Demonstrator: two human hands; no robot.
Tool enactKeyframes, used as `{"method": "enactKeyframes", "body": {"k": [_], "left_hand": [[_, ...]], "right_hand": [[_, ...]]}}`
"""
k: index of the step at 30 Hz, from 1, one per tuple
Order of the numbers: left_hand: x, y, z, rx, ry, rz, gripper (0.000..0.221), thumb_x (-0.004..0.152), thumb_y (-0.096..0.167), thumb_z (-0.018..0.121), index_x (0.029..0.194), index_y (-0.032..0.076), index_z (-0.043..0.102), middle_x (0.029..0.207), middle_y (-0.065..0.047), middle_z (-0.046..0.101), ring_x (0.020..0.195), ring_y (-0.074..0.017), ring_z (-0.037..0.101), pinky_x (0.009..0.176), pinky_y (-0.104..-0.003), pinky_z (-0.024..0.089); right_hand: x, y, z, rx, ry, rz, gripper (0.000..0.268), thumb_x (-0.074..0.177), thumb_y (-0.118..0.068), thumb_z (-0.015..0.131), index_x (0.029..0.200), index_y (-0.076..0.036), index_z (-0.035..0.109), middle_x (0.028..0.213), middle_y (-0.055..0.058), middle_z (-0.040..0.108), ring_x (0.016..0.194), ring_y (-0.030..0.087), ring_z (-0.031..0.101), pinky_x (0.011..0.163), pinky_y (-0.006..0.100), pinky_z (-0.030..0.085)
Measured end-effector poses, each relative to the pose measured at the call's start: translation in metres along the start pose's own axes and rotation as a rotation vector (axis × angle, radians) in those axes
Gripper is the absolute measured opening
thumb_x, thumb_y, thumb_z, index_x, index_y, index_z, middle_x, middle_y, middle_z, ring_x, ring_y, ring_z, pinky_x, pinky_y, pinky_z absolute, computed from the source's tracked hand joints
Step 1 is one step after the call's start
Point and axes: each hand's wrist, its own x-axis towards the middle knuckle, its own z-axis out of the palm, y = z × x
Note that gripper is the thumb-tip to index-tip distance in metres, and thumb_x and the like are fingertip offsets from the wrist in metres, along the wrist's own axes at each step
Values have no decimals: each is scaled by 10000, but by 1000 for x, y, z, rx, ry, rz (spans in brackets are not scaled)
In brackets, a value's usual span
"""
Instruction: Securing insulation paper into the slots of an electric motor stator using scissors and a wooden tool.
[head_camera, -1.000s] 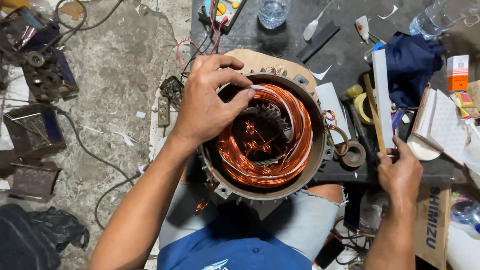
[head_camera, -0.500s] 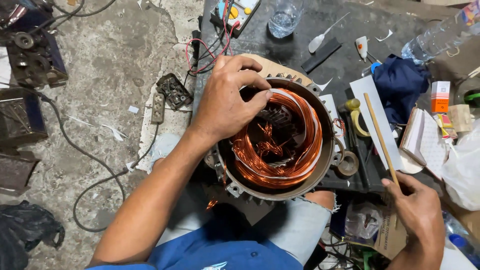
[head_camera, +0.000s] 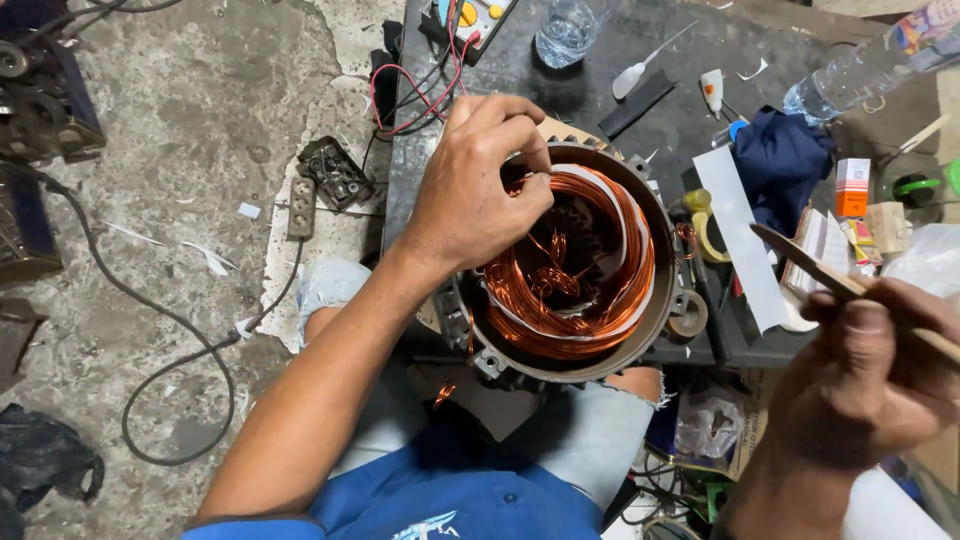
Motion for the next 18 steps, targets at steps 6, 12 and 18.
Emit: {"method": "enactKeyframes", "body": {"k": [6,12,18], "left_hand": [[-4,-1,-1,-39,-13,8,217,768,153,608,862,138,803,1234,-122,667,1182,-312,512,1021,-477,459],[-7,-8,5,29,8,37,292,747,189,581,872,96,828,1251,-156,685,1155,-343,517,962,-503,500],[-9,-5,7,89,11,-11,314,740,204,569,883,139,842,1249,-132,707,1172,-359,546,907,-544,529]], "right_hand": [[-6,-36,63,-181,-486,-268,179,1112,-35,597,1162,136,619,1048,274,665,858,340,721,789,376,637],[6,-41,91,-494,-746,-579,109,1085,45,647,1138,119,708,1086,258,736,961,371,719,890,440,568],[-1,-50,101,-624,-757,-712,51,1046,87,736,1097,88,731,1035,228,758,896,342,726,826,416,576]]}}
